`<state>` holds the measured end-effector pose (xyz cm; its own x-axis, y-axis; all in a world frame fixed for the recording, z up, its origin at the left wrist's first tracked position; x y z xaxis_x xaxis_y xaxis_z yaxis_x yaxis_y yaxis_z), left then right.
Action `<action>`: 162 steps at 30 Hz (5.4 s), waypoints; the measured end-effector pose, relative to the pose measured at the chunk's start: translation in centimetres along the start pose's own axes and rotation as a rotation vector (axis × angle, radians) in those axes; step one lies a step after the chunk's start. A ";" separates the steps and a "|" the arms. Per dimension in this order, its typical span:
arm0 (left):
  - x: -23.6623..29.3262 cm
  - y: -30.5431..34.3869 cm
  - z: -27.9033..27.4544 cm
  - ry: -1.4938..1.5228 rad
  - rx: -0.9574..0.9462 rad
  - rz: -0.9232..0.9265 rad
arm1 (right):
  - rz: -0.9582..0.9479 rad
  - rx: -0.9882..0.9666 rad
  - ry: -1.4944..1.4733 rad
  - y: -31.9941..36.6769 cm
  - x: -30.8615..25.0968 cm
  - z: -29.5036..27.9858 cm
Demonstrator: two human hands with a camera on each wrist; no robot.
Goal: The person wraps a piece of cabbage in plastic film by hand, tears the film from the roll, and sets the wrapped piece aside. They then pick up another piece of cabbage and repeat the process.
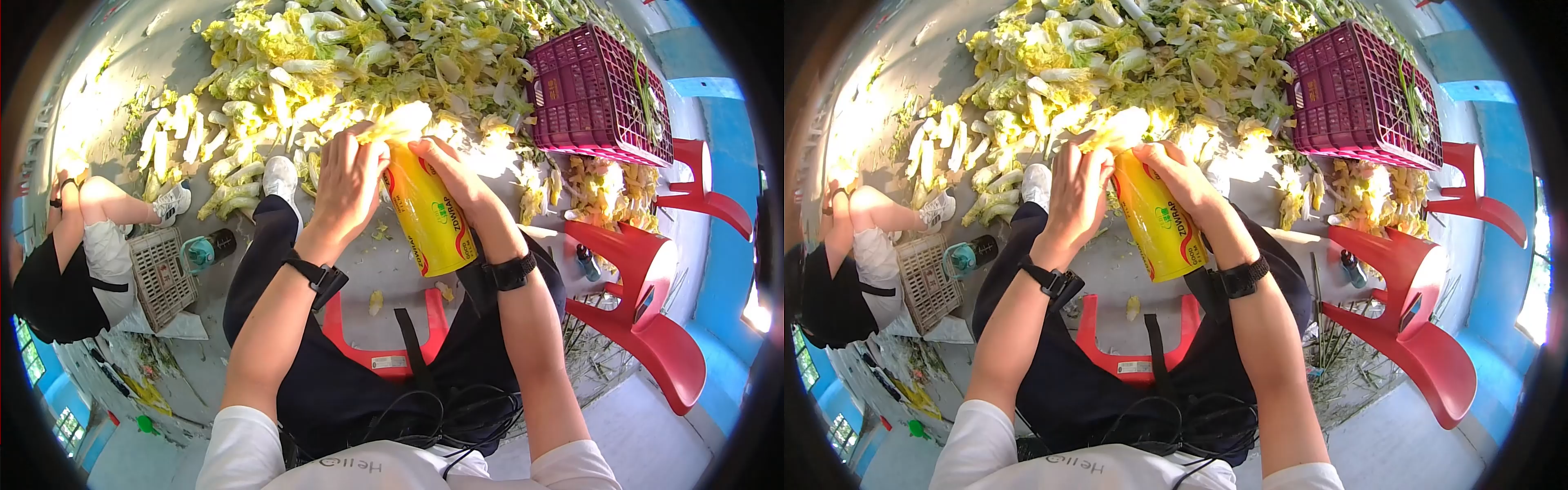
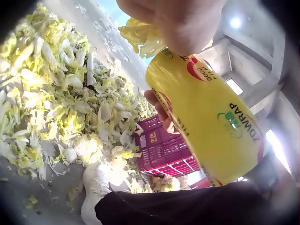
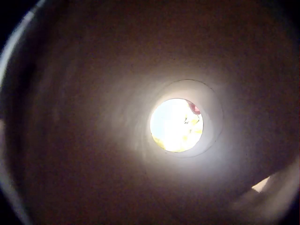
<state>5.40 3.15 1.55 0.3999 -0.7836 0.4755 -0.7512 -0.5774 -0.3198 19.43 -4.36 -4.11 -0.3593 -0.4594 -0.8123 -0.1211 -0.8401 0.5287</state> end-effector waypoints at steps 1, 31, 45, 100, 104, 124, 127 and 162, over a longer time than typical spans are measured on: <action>-0.5 0.1 0.1 0.025 0.021 -0.048 | 0.008 0.018 0.009 0.2 -0.3 0.0; -5.1 1.2 1.7 0.751 0.118 -0.627 | -0.459 0.153 0.620 0.4 -2.9 1.0; -2.4 1.1 1.7 0.415 0.145 -0.379 | -0.699 0.374 0.971 2.6 -4.4 3.4; -1.5 0.7 1.0 0.239 0.015 -0.270 | -0.632 0.240 0.856 1.2 -3.2 2.0; -1.0 0.7 0.7 0.198 0.029 -0.217 | -0.646 0.187 0.827 1.3 -3.5 2.3; -0.4 0.8 -2.0 -0.246 -0.148 0.060 | -0.691 -0.026 0.760 0.9 -2.7 4.9; -0.5 0.4 -3.1 -0.226 -0.231 0.028 | -0.679 -0.041 0.708 1.1 -3.2 5.0; -0.3 1.2 0.0 -0.096 -0.166 -0.095 | -0.531 0.186 0.929 2.0 -1.9 0.6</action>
<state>4.36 2.73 1.03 0.5151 -0.7505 0.4140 -0.7809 -0.6100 -0.1344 19.33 -4.98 -1.35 0.6116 -0.1548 -0.7759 -0.2205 -0.9752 0.0207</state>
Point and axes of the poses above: each hand's wrist, its own y-axis away from the middle knuckle, its own z-axis out of the palm, x = y × z, the point moved 7 cm from there along -y, towards the middle knuckle, and after that the axes turned 4 degrees about -x, right-handed, at the moved point
